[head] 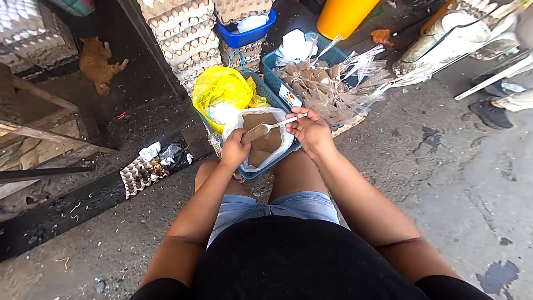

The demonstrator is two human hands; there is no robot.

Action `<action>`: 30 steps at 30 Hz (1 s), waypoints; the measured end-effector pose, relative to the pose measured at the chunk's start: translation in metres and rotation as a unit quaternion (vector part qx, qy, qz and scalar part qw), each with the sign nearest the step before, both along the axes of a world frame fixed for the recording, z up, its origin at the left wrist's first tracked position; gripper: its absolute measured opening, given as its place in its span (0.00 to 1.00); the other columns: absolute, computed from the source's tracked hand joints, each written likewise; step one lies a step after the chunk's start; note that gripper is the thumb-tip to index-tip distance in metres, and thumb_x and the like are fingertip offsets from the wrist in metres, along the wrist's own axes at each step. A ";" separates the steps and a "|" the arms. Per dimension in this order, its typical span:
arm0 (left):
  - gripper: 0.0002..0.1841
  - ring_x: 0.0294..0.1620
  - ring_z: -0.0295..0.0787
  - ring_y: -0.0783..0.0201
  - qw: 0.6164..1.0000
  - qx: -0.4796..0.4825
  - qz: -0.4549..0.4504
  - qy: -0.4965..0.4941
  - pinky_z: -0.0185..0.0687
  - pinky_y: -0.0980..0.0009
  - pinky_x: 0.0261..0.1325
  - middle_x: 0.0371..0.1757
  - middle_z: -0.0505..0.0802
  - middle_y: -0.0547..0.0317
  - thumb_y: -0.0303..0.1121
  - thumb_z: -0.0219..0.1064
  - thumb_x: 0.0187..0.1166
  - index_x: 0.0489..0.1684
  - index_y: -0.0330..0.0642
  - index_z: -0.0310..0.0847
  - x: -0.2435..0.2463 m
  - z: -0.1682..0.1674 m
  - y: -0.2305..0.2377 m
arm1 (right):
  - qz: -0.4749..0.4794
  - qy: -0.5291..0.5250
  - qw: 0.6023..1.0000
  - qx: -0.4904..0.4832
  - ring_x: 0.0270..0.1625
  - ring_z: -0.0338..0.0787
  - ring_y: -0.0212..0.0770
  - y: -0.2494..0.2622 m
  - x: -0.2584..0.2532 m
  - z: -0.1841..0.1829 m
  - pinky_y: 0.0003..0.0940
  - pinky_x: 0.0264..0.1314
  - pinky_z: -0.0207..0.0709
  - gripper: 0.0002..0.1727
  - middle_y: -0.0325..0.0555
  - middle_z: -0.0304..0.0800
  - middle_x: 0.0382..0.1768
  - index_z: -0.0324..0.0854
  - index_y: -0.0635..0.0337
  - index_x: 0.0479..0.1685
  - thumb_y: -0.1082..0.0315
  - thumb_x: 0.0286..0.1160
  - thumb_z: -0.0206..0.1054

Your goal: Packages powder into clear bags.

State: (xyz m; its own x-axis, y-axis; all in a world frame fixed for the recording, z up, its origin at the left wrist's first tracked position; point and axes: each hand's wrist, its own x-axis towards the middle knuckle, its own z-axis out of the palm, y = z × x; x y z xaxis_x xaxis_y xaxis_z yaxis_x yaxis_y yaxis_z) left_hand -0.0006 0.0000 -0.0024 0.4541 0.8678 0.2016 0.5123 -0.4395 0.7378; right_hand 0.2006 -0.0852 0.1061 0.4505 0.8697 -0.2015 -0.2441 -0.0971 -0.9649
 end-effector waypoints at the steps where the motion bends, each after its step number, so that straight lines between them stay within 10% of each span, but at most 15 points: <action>1: 0.16 0.56 0.91 0.43 1.000 0.003 -0.003 -0.011 0.84 0.44 0.62 0.55 0.91 0.38 0.26 0.74 0.71 0.55 0.30 0.85 0.000 -0.001 0.001 | 0.025 -0.010 0.999 0.022 0.41 0.90 0.32 -0.001 -0.004 -0.002 0.30 0.50 0.86 0.15 0.41 0.88 0.49 0.74 0.59 0.66 0.70 0.94 0.44; 7: 0.15 0.45 0.90 0.54 0.979 -0.145 0.006 -0.142 0.86 0.53 0.55 0.47 0.92 0.41 0.27 0.74 0.76 0.57 0.31 0.82 -0.005 0.015 0.012 | 0.002 -0.133 0.962 0.237 0.50 0.91 0.32 -0.017 0.012 -0.006 0.34 0.60 0.85 0.17 0.35 0.90 0.55 0.75 0.55 0.64 0.70 0.89 0.42; 11: 0.15 0.35 0.87 0.67 0.896 -0.297 -0.009 -0.330 0.87 0.69 0.41 0.44 0.89 0.53 0.28 0.63 0.86 0.67 0.36 0.75 0.005 0.049 0.020 | 0.027 -0.173 0.985 0.000 0.56 0.91 0.41 -0.023 0.011 -0.044 0.38 0.59 0.85 0.22 0.56 0.84 0.67 0.68 0.69 0.79 0.72 0.91 0.44; 14: 0.21 0.31 0.86 0.69 0.841 -0.355 -0.010 -0.409 0.83 0.75 0.33 0.40 0.90 0.60 0.50 0.46 0.94 0.65 0.46 0.77 0.018 0.089 0.036 | 0.087 -0.281 0.953 -0.071 0.70 0.86 0.50 -0.031 0.007 -0.063 0.43 0.69 0.83 0.32 0.64 0.64 0.86 0.55 0.67 0.90 0.69 0.88 0.53; 18: 0.18 0.48 0.91 0.64 0.830 -0.310 -0.032 -0.463 0.87 0.65 0.53 0.52 0.92 0.55 0.39 0.47 0.95 0.64 0.37 0.78 0.035 0.137 0.069 | 0.055 -0.376 0.925 -0.022 0.64 0.88 0.52 -0.051 0.005 -0.052 0.41 0.64 0.84 0.34 0.68 0.62 0.86 0.56 0.68 0.90 0.66 0.86 0.58; 24: 0.10 0.70 0.85 0.58 0.973 -0.035 -0.066 -0.219 0.78 0.61 0.75 0.64 0.91 0.43 0.29 0.70 0.80 0.49 0.29 0.91 0.052 0.227 0.097 | 0.052 -0.390 0.919 -0.001 0.58 0.90 0.48 -0.073 0.012 -0.046 0.37 0.57 0.85 0.30 0.67 0.70 0.80 0.62 0.67 0.87 0.65 0.88 0.56; 30: 0.09 0.72 0.82 0.53 0.990 0.109 -0.085 -0.027 0.76 0.55 0.74 0.65 0.89 0.43 0.32 0.73 0.78 0.44 0.36 0.93 0.042 0.266 0.080 | 0.086 -0.394 0.915 0.023 0.66 0.88 0.48 -0.088 0.015 -0.050 0.37 0.68 0.81 0.23 0.64 0.82 0.71 0.75 0.69 0.77 0.65 0.90 0.54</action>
